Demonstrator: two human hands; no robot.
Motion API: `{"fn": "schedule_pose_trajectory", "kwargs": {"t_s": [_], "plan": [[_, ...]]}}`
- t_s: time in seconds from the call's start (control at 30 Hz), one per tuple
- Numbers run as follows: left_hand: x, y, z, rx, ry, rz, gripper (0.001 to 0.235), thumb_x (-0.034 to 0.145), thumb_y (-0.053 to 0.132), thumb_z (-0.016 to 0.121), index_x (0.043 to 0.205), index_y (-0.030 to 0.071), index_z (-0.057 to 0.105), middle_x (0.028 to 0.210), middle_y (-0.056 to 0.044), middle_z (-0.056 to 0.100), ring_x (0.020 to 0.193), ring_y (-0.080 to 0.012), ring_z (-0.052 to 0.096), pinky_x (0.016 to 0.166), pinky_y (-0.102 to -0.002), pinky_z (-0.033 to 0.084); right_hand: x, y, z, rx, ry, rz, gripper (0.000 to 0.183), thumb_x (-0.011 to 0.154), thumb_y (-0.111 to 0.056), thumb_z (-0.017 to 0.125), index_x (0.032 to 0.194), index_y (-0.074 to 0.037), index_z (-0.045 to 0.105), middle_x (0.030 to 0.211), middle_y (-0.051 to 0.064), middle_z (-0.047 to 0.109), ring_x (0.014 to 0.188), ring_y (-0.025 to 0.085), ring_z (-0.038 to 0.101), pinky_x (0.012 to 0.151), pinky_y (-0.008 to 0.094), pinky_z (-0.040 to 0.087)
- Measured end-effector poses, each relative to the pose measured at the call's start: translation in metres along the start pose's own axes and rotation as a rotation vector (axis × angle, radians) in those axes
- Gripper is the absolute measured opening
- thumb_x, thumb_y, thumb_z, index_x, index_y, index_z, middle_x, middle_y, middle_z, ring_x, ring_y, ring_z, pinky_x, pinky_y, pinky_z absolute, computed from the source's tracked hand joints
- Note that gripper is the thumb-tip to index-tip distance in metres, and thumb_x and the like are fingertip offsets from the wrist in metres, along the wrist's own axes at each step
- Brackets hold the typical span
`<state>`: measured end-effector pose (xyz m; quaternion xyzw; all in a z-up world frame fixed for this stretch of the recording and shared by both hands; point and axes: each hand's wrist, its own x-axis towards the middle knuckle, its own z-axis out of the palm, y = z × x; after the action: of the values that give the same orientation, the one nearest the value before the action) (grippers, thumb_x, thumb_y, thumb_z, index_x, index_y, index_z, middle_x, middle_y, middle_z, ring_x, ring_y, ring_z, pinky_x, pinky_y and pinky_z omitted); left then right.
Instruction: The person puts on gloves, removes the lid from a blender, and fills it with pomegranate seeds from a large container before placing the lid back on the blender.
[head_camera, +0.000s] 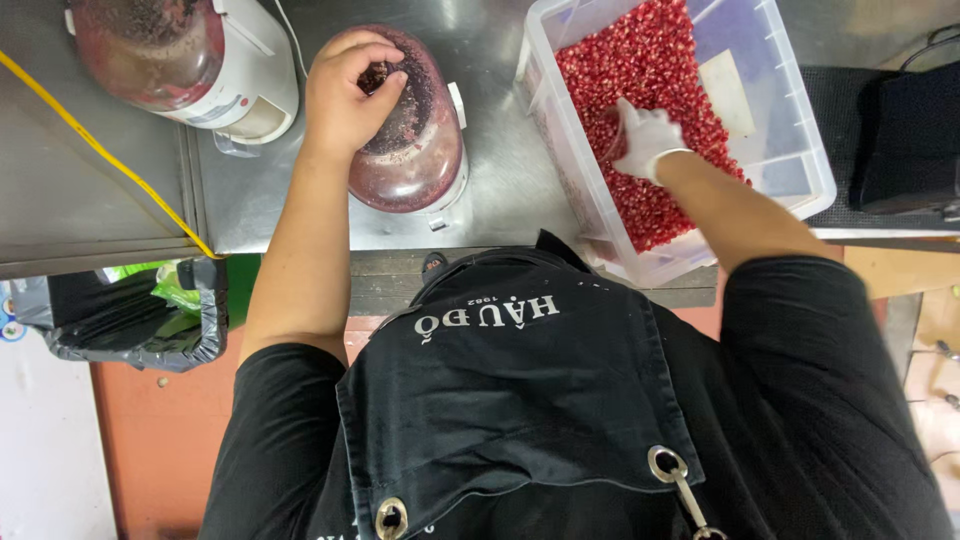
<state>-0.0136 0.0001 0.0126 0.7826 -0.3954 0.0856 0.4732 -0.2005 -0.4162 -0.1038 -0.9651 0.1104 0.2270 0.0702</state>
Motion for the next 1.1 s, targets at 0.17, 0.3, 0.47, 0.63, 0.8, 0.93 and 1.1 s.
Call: {"fn": "schedule_pose_trajectory", "kwargs": {"t_s": [0.17,0.3,0.47,0.63,0.8,0.93,1.1], "plan": [[0.002,0.002,-0.002,0.031,-0.004,-0.007,0.019,0.087,0.004,0.084,0.103,0.005,0.074,0.113,-0.008,0.074,0.110,-0.0289,0.069,0.098,-0.038,0.054,0.036,-0.028,0.014,0.392,0.046,-0.003,0.088,0.079,-0.037,0.088,0.146,0.001,0.045,0.125,0.023,0.064,0.115,0.035,0.063,0.104,0.043,0.051],[0.003,0.004,-0.001,0.043,0.006,-0.025,0.020,0.085,0.004,0.085,0.102,0.005,0.074,0.112,-0.008,0.074,0.108,-0.0295,0.069,0.095,-0.038,0.054,0.031,-0.026,0.004,0.829,-0.051,0.024,0.098,0.076,-0.022,0.084,0.160,-0.005,0.035,0.117,0.023,0.065,0.112,0.031,0.067,0.102,0.041,0.053],[0.002,0.005,-0.002,0.031,0.006,-0.026,0.021,0.085,0.005,0.087,0.103,0.005,0.074,0.111,-0.008,0.074,0.110,-0.0287,0.070,0.097,-0.039,0.055,0.021,0.016,-0.001,0.925,0.165,-0.328,0.095,0.075,-0.009,0.093,0.152,-0.003,0.038,0.148,0.013,0.049,0.142,0.024,0.045,0.121,0.037,0.036],[0.001,0.003,-0.004,0.008,-0.002,-0.017,0.025,0.083,0.005,0.087,0.105,0.005,0.076,0.113,-0.010,0.073,0.110,-0.0300,0.069,0.097,-0.039,0.054,0.006,0.048,-0.008,1.085,0.226,-0.311,0.091,0.073,-0.007,0.090,0.147,-0.008,0.036,0.148,0.009,0.051,0.144,0.021,0.048,0.125,0.035,0.040],[0.002,0.001,-0.003,-0.008,0.006,-0.013,0.025,0.083,0.005,0.087,0.105,0.005,0.076,0.112,-0.010,0.073,0.109,-0.0298,0.069,0.097,-0.038,0.055,0.010,0.064,0.002,0.953,0.434,-0.329,0.097,0.074,0.002,0.093,0.150,-0.008,0.034,0.152,0.012,0.045,0.148,0.024,0.043,0.128,0.039,0.034],[0.001,0.002,-0.004,-0.036,0.008,-0.022,0.024,0.083,0.004,0.086,0.104,0.005,0.075,0.112,-0.009,0.074,0.106,-0.0294,0.070,0.094,-0.037,0.055,0.015,0.066,0.005,1.103,0.448,-0.403,0.097,0.075,0.004,0.091,0.151,-0.009,0.033,0.155,0.009,0.045,0.150,0.023,0.043,0.131,0.038,0.035],[0.002,0.000,-0.004,-0.014,-0.004,0.005,0.024,0.082,0.005,0.086,0.103,0.005,0.075,0.110,-0.009,0.074,0.105,-0.0301,0.070,0.094,-0.038,0.055,-0.002,0.063,-0.016,0.991,0.440,-0.367,0.094,0.076,0.007,0.091,0.151,-0.009,0.038,0.157,0.009,0.046,0.152,0.023,0.045,0.132,0.039,0.035]]}}
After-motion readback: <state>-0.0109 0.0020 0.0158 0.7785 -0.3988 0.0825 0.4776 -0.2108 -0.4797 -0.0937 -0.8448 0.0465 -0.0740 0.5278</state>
